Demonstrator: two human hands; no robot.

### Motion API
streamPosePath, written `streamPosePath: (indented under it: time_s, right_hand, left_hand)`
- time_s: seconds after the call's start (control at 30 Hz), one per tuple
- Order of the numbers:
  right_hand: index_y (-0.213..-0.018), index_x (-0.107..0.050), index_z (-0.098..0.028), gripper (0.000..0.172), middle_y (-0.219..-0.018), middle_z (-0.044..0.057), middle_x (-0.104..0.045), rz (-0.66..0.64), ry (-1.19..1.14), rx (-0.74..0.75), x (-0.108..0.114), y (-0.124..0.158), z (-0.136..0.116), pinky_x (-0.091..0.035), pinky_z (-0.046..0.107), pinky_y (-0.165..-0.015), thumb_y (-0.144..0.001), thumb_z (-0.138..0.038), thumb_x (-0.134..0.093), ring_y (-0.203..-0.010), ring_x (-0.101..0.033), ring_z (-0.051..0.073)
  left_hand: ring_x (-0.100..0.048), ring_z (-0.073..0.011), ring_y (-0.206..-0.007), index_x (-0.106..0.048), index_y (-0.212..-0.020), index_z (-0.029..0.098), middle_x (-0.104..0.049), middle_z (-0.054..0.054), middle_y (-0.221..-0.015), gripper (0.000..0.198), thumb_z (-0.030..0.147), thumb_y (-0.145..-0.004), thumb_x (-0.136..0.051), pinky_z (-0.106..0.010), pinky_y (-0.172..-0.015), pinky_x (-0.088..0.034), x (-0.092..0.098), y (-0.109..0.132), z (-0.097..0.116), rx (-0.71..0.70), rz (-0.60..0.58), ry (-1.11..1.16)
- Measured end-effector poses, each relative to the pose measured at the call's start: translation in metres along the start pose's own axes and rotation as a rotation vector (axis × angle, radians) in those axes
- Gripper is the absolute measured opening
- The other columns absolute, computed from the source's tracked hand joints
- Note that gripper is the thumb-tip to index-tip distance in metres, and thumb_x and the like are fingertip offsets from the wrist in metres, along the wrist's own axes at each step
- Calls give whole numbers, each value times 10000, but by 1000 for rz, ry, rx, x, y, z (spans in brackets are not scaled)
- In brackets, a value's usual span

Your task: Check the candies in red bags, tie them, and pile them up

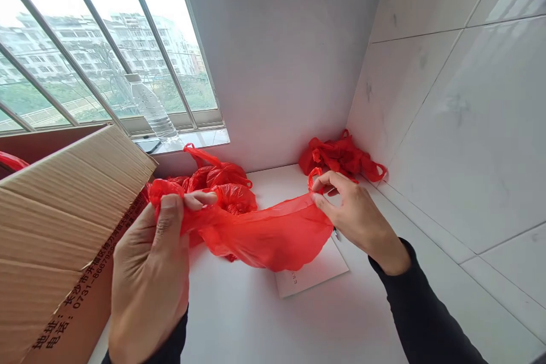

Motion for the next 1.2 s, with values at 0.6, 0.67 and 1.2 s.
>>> streamPosePath:
  time_s: [0.6,0.67,1.2]
  right_hand:
    - [-1212,-742,-269,336,-987,15,-714,-86,-431,562,7,66,-96,-596,328,-876,-978,-61,-618,-918,-676,167]
    - [-1339,-677,-334,346,-1074,21,-717,-103,-413,484,5,61,-87,-594,345,-885,-1022,-205,-632,-1007,-674,198]
    - [-1040,-722,-296,241,-1042,-6,-730,-310,-414,48,-15,29,-50,-496,319,-897,-1037,-513,-616,-993,-663,187]
  left_hand:
    - [-689,-255,-926,-741,-1193,272,-755,-70,-1068,474,539,-804,-792,-332,-816,-594,-70,95,-6,207,-1038,-366]
    - [-596,-178,-712,-731,-881,210,-670,-31,-785,418,623,-891,-663,-277,-658,-531,-78,91,-4,265,-1007,-296]
    - [-593,-124,-734,-738,-837,240,-660,8,-802,193,388,-955,-699,-213,-674,-479,-64,42,-13,269,-797,-17]
Point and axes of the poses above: each hand's wrist, its own y-axis away from the middle knuckle, its own x-axis out of the back of the hand, z = x × y, the point moved 6 cm from there along -y, towards the middle knuckle
